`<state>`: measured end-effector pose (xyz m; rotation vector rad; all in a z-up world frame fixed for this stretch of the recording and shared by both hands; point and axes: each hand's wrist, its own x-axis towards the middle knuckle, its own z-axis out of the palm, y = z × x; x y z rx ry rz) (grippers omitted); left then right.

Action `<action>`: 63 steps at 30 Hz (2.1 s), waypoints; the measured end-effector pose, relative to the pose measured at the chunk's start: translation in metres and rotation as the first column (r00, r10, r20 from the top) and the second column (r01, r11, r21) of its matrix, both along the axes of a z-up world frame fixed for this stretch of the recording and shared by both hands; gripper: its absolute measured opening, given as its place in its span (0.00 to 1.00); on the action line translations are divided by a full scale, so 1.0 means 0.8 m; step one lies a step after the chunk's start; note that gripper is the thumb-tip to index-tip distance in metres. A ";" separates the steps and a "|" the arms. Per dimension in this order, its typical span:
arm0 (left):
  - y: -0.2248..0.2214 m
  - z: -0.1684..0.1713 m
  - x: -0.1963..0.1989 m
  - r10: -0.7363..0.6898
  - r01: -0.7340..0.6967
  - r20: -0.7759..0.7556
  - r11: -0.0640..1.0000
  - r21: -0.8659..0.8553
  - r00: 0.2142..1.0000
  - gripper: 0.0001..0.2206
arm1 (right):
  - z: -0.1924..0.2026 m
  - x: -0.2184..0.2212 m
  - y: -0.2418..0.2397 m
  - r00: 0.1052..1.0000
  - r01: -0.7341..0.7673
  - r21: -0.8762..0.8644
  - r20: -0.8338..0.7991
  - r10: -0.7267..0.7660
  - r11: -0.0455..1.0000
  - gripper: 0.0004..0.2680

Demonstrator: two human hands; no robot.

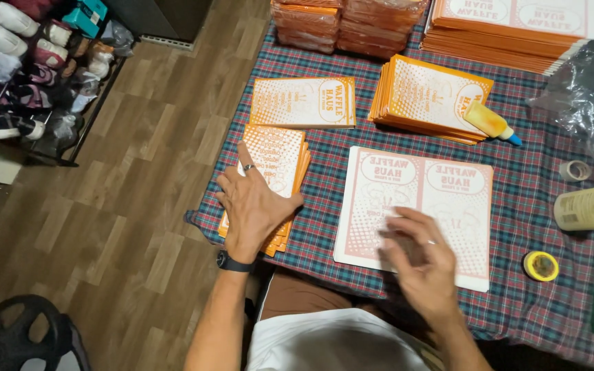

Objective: The person prepares paper waffle bags by hand by folding sheets, applying glue, and stacking them in piles.

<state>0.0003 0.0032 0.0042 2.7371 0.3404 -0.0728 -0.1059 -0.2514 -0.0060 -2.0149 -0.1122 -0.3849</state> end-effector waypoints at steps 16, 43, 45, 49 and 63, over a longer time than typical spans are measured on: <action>0.016 0.066 -0.024 -0.056 -0.039 -0.131 0.776 -0.629 0.990 0.58 | -0.011 0.082 0.135 0.731 -0.001 0.815 -0.394 0.557 0.579 0.25; -0.085 0.017 -0.065 -0.136 0.686 0.672 0.187 -0.704 0.727 0.32 | 0.046 0.027 0.012 0.979 -0.177 0.456 -0.008 0.203 0.872 0.29; -0.094 0.011 -0.069 -0.133 0.673 0.660 0.113 -0.731 0.740 0.35 | 0.040 0.024 0.017 0.973 -0.201 0.529 0.010 0.231 0.824 0.32; -0.098 0.018 -0.073 -0.173 0.649 0.626 0.232 -0.725 0.761 0.36 | 0.031 0.021 0.020 0.986 -0.162 0.398 0.037 0.160 0.903 0.30; -0.082 0.033 -0.079 -0.133 0.676 0.669 0.274 -0.684 0.731 0.20 | -0.019 0.016 -0.010 1.000 -0.030 0.263 0.003 0.031 0.964 0.08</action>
